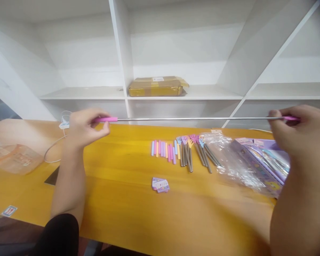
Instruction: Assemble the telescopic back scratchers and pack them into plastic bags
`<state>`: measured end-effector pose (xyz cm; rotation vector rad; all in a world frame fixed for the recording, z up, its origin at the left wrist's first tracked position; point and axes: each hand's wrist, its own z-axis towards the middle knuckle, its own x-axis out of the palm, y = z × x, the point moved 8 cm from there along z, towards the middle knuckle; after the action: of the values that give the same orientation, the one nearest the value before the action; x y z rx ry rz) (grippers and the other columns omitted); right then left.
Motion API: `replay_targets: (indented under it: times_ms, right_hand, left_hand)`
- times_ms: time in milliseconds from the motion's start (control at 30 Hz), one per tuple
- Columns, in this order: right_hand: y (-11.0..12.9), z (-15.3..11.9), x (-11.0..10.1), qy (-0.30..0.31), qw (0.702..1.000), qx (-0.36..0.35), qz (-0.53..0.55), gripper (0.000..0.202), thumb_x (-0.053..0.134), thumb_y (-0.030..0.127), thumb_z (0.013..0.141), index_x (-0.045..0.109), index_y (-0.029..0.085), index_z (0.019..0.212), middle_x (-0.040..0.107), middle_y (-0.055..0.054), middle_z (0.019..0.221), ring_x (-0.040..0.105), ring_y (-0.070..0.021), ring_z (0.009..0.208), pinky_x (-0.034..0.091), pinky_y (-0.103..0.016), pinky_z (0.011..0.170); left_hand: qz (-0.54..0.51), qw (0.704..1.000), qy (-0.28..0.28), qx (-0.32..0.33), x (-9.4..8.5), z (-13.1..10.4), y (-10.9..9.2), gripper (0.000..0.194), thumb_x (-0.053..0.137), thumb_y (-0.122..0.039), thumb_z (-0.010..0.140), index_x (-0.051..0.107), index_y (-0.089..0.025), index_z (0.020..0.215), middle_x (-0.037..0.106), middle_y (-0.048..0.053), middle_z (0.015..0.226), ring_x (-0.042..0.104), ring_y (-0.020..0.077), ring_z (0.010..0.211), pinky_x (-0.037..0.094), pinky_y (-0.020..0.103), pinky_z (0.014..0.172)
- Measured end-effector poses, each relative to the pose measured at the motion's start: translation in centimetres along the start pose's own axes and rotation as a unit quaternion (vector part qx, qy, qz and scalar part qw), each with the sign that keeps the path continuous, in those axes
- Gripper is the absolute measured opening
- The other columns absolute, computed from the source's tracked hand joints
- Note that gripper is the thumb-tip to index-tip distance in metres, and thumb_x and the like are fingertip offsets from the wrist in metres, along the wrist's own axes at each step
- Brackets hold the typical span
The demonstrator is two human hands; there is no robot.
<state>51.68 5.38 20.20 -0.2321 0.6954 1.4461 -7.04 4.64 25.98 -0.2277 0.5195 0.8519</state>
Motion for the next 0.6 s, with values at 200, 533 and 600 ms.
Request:
replay_targets:
  times_ms: [200, 533, 600]
  right_hand:
    - [11.8, -3.7, 0.7, 0.040, 0.989, -0.094, 0.111, 0.027, 0.054, 0.042, 0.092, 0.067, 0.020, 0.083, 0.068, -0.009, 0.081, 0.059, -0.0189, 0.074, 0.039, -0.031, 0.069]
    - [23.4, -13.3, 3.2, 0.149, 0.960, -0.189, 0.141, 0.024, 0.049, 0.033, 0.100, 0.067, 0.020, 0.091, 0.067, -0.007, 0.086, 0.053, -0.0175, 0.067, 0.021, -0.029, 0.058]
    - [23.7, -13.5, 3.5, 0.172, 0.953, -0.209, 0.138, 0.025, 0.047, 0.034, 0.101, 0.065, 0.020, 0.091, 0.067, -0.006, 0.084, 0.052, -0.0163, 0.065, 0.019, -0.029, 0.058]
  left_hand:
    - [-0.035, 0.997, 0.029, 0.059, 5.8, -0.6, -5.3, 0.027, 0.065, -0.014, 0.079, 0.077, -0.022, 0.102, 0.080, 0.001, 0.091, 0.066, 0.0135, 0.065, 0.053, 0.026, 0.065]
    - [-0.030, 0.993, 0.027, 0.112, 10.3, -3.2, -11.8, 0.018, 0.067, -0.019, 0.088, 0.073, -0.024, 0.105, 0.083, -0.002, 0.093, 0.078, 0.0153, 0.078, 0.055, 0.027, 0.066]
    - [-0.023, 0.991, 0.045, 0.125, 10.0, -3.0, -11.6, 0.017, 0.068, -0.021, 0.089, 0.073, -0.024, 0.105, 0.083, -0.003, 0.094, 0.079, 0.0155, 0.080, 0.054, 0.027, 0.066]
